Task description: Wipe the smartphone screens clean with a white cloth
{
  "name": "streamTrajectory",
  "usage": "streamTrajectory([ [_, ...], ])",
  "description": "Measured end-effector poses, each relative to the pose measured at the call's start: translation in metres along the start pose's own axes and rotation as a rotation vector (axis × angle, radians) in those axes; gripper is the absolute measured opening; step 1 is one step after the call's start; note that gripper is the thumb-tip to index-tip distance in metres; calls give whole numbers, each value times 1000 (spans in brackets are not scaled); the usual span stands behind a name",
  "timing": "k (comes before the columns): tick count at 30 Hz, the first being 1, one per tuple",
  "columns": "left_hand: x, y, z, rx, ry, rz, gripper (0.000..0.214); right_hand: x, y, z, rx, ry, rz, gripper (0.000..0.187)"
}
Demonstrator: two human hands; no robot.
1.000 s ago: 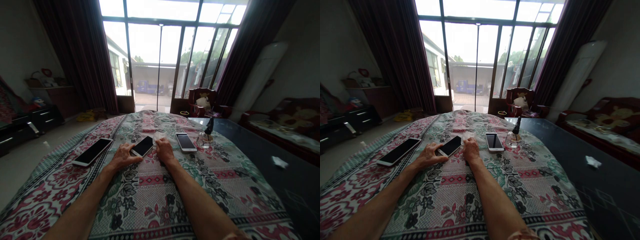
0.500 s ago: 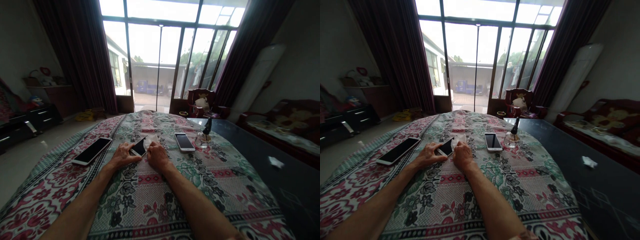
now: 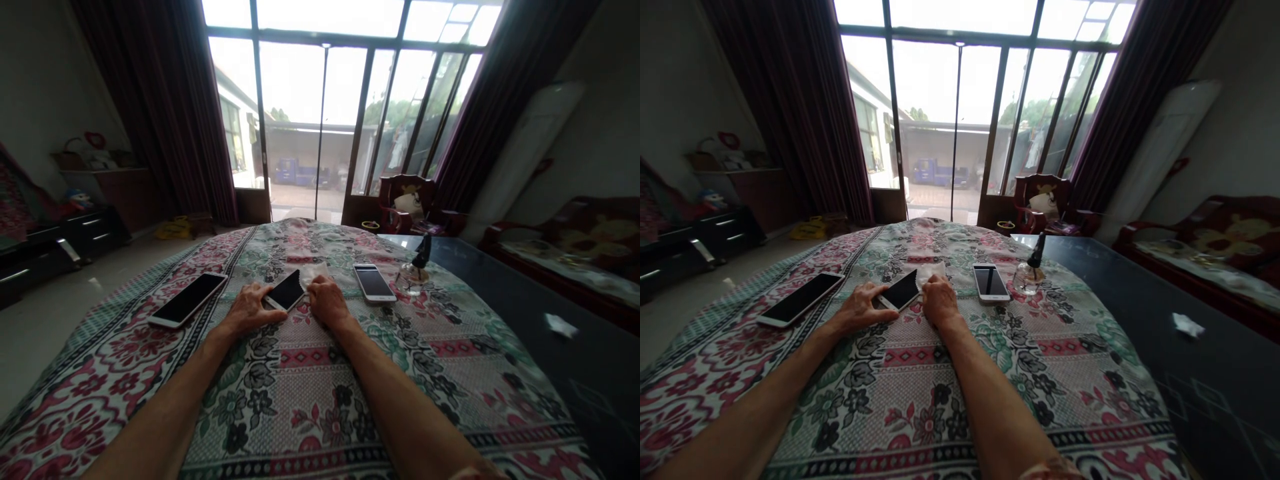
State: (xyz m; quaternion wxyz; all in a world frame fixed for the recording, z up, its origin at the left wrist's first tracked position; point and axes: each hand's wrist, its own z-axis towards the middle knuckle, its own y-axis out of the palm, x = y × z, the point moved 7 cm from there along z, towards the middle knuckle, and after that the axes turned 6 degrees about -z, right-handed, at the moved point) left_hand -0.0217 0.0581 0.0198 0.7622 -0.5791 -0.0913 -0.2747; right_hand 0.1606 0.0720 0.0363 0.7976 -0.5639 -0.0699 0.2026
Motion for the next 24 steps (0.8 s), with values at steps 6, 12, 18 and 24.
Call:
streamTrajectory([
  [6, 1, -2, 0, 23, -4, 2, 72, -26, -1, -9, -16, -116, -15, 22],
  [12, -2, 2, 1, 20, 15, 17, 72, -55, -4, -20, -60, -192, -8, 23],
  [18, -2, 0, 2, 33, -5, -15, 70, -33, 1, -8, -39, -77, 1, 24],
  [24, 0, 0, 2, 1, -1, -5, 70, 9, 2, 24, -81, 51, -51, 25],
])
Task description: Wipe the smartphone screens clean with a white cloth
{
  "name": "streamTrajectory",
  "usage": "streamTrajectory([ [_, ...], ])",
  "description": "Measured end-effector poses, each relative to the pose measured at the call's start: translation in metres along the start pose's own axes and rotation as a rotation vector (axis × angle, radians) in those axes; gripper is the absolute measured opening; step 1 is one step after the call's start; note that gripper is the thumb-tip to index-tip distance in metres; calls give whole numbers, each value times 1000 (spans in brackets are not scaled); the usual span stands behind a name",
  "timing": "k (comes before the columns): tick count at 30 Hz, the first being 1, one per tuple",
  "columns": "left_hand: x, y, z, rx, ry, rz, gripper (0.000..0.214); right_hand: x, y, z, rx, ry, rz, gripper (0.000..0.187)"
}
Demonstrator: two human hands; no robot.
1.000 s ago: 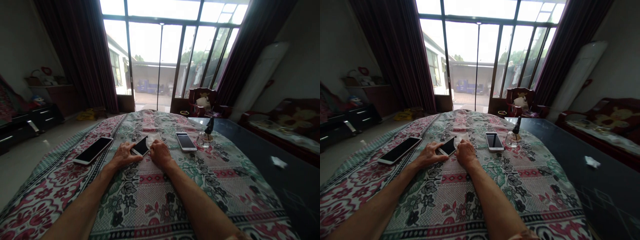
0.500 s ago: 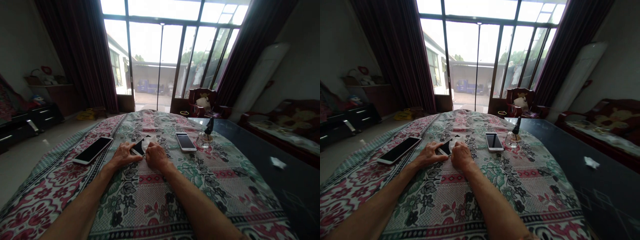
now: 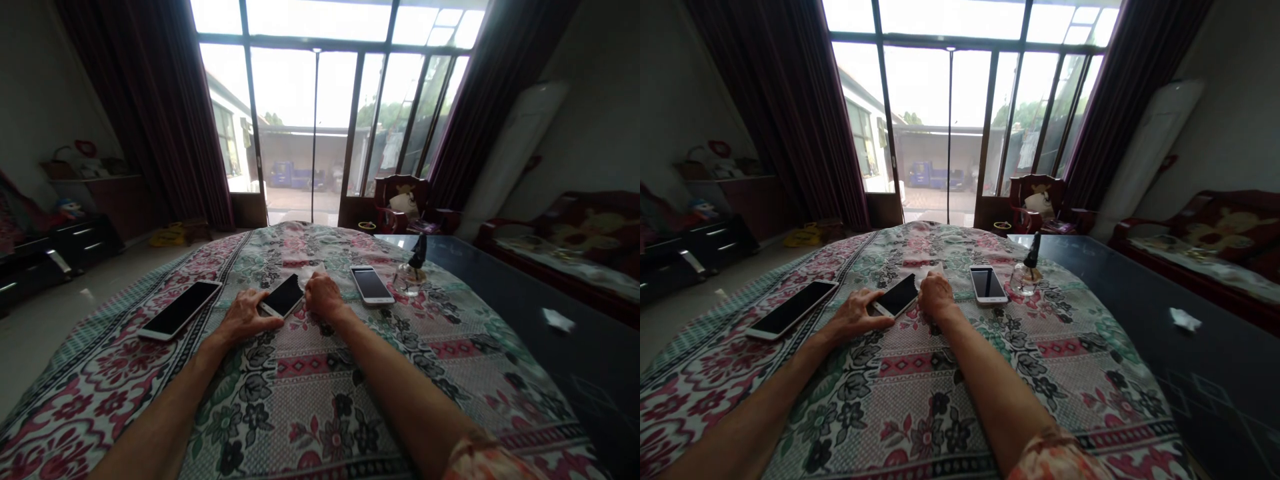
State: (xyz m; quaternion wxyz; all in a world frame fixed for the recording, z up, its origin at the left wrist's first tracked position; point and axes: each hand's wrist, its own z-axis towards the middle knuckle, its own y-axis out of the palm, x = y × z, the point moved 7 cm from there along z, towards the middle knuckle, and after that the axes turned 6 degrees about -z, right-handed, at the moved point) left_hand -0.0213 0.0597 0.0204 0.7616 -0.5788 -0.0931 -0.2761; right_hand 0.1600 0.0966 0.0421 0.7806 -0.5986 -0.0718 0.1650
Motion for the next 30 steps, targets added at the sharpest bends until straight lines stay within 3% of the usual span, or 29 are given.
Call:
streamTrajectory([
  [6, 2, 3, -1, 12, 41, -14, 65, 12, 2, 18, 39, 14, 23, 26],
  [12, 1, 7, -3, 28, 51, -15, 64, 18, 10, 16, 165, 34, 110, 24],
  [21, 1, 8, -3, 71, 52, -37, 66, 18, 10, 15, 151, 14, 119, 23],
  [26, 2, 7, 3, 11, 101, -35, 57, 20, 8, 18, 137, 8, 135, 23],
  [30, -7, 5, 5, -97, 126, -59, 63, 20, 5, 19, 131, -24, 165, 25],
])
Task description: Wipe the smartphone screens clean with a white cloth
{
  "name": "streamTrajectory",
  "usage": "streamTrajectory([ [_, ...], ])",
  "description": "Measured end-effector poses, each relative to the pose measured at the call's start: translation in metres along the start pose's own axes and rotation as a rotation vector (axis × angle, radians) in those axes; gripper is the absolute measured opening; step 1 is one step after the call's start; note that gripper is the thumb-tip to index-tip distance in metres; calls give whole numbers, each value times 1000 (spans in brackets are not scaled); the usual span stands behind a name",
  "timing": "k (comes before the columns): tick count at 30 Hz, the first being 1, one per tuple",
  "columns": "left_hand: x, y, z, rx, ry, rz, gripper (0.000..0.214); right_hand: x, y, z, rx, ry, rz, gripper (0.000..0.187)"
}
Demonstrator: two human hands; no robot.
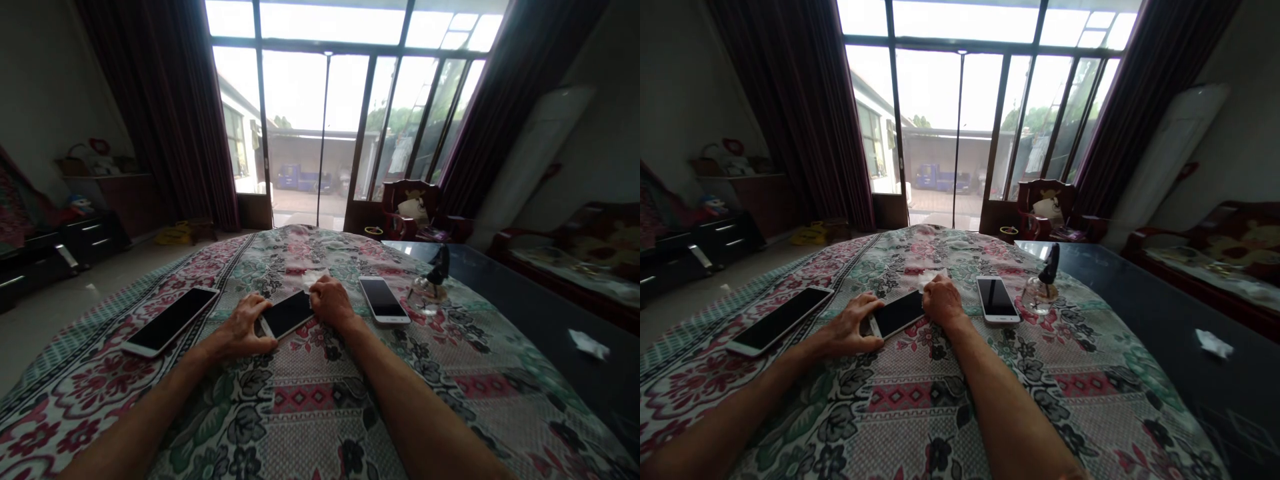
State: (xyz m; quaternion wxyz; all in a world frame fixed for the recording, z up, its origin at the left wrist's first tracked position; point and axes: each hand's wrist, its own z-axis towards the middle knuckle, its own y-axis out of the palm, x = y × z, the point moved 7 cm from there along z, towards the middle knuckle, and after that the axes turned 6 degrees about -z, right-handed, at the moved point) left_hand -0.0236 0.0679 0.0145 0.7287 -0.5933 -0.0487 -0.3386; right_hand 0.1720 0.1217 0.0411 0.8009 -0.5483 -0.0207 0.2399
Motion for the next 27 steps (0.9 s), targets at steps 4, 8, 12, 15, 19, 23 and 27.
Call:
streamTrajectory([
  [4, -16, -3, -3, -54, -45, -67, 73, 0, -1, -1, -17, -13, -2, 25],
  [8, -23, -10, -3, -19, -77, -84, 72, -1, 1, -1, -23, -33, -12, 24],
  [12, -24, -17, -1, -34, -83, -88, 64, -3, 4, 0, -16, -49, -29, 24],
  [15, -28, -18, -3, -87, -89, -103, 62, -4, 6, 2, -27, -46, -40, 24],
  [19, -32, -12, -7, -92, -122, -108, 71, -5, 7, 3, -43, -51, -36, 25],
  [23, -27, -7, -5, -41, -148, -58, 77, -4, 6, 4, -39, -47, -27, 24],
  [27, -23, -10, -4, -69, -132, -36, 76, -3, 6, 5, -27, -47, -10, 24],
])
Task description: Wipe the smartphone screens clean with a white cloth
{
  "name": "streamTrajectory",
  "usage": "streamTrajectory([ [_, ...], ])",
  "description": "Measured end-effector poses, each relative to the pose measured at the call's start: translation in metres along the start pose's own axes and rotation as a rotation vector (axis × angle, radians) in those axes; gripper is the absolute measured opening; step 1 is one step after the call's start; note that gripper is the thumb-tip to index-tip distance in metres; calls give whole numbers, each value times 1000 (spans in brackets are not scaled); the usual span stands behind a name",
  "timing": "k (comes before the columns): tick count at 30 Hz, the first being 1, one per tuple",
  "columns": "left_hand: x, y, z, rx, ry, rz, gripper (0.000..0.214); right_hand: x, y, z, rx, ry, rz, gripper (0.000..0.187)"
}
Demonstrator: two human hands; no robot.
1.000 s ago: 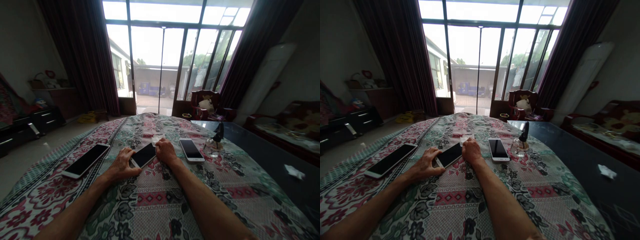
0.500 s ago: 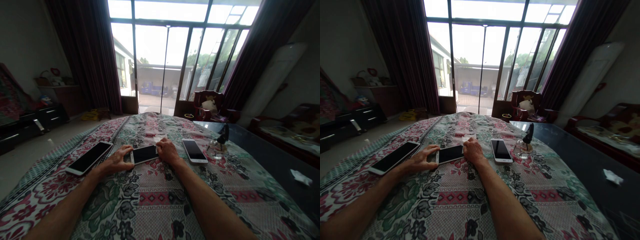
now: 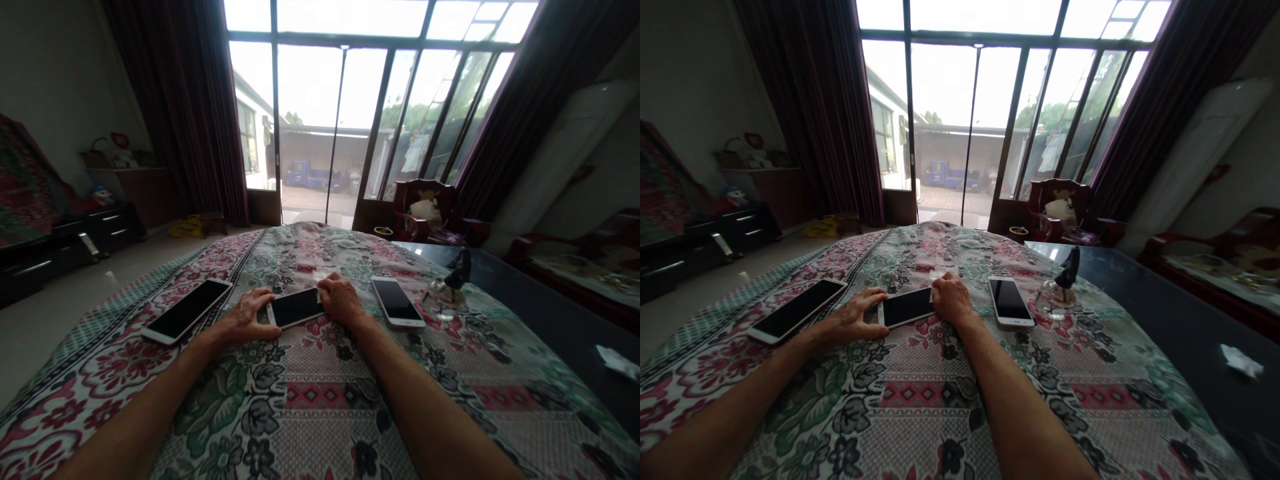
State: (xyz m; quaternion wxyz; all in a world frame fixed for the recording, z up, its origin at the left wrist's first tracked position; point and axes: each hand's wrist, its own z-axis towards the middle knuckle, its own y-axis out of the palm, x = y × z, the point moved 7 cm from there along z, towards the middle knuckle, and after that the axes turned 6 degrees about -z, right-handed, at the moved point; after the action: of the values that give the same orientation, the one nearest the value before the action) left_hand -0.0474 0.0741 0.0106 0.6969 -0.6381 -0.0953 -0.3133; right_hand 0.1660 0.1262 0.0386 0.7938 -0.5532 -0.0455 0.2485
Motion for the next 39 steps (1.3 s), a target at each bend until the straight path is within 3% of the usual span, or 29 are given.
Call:
streamTrajectory([
  [4, -6, -4, -2, -67, 23, -9, 75, -3, -3, -1, 18, -28, 12, 23],
  [10, -17, -5, -1, -41, 47, -24, 74, -8, -5, -4, 3, -71, 10, 23],
  [21, -18, 1, 2, -94, 27, 87, 71, -10, -7, -15, 7, -24, -11, 20],
  [33, -15, 1, 3, -121, -7, 75, 79, -23, -29, -60, -129, -117, -48, 25],
  [39, -16, 0, 3, -132, -16, 21, 75, -19, -25, -47, -171, -131, -122, 25],
])
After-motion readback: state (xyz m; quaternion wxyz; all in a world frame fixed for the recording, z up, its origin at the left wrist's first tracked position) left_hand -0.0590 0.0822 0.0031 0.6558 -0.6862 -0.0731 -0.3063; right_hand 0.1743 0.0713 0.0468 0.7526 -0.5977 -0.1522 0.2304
